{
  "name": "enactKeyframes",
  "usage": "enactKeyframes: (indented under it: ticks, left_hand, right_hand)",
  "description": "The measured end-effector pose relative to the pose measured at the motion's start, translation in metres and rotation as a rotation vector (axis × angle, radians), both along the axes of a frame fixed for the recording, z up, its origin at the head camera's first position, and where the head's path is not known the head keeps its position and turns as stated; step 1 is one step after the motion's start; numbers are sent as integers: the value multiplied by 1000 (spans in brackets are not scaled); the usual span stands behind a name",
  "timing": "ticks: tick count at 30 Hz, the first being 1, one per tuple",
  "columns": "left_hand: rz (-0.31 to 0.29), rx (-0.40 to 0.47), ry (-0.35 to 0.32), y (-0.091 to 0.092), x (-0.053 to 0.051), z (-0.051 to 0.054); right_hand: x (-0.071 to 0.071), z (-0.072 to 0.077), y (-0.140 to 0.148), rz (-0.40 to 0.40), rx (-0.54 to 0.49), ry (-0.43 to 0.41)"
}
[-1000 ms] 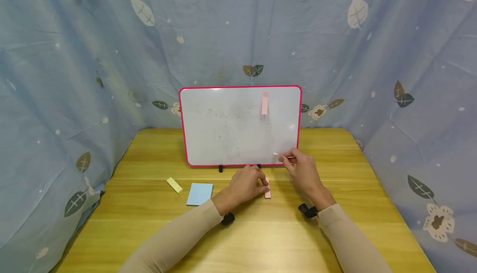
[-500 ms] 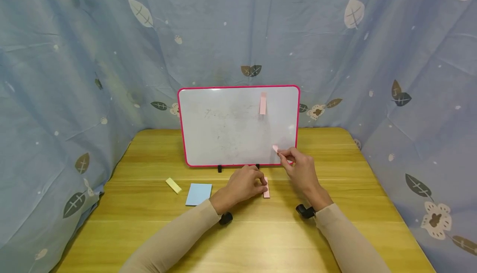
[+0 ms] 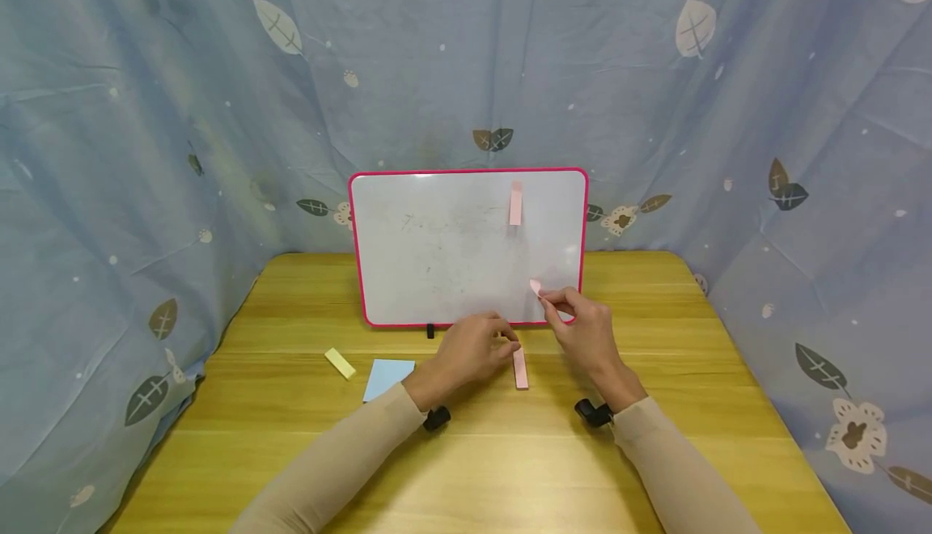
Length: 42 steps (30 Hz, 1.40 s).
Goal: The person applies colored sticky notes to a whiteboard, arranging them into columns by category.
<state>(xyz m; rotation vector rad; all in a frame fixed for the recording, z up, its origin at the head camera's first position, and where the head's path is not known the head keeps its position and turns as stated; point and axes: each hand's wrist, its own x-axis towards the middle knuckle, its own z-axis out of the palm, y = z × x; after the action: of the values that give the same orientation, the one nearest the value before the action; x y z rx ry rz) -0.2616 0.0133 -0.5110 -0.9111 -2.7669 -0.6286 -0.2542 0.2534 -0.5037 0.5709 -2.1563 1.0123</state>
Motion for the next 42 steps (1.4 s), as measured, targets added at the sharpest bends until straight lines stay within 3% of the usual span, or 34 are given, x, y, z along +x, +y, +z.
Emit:
enactKeyframes:
  ticks: [5, 6, 8, 12, 13, 18, 23, 28, 35, 42]
  left_hand:
    - [18, 97, 54, -2, -9, 15]
    - [18, 117, 76, -3, -12, 19]
    - [16, 166, 131, -4, -17, 24]
    - [14, 233, 226, -8, -29, 35]
    - [14, 240, 250, -10, -33, 38]
    - [30, 212, 349, -15, -48, 53]
    - [71, 201, 414, -19, -59, 71]
    - [104, 196, 443, -22, -71, 84]
    - [162, 122, 495, -23, -85, 102]
    - [185, 62, 479, -20, -101, 127]
  right_hand:
    - [-4, -4, 4, 60, -39, 69]
    - [-15, -19, 11, 98, -71, 93]
    - [-17, -20, 12, 108, -76, 119]
    - [-16, -17, 13, 80, -44, 112]
    - [-5, -1, 7, 40, -9, 93]
    - [-1, 6, 2, 0, 7, 38]
    - [-1, 8, 0, -21, 21, 38]
    - [-5, 9, -2, -17, 28, 59]
    - [-11, 13, -10, 3, 27, 64]
    - [-21, 17, -16, 7, 6, 88]
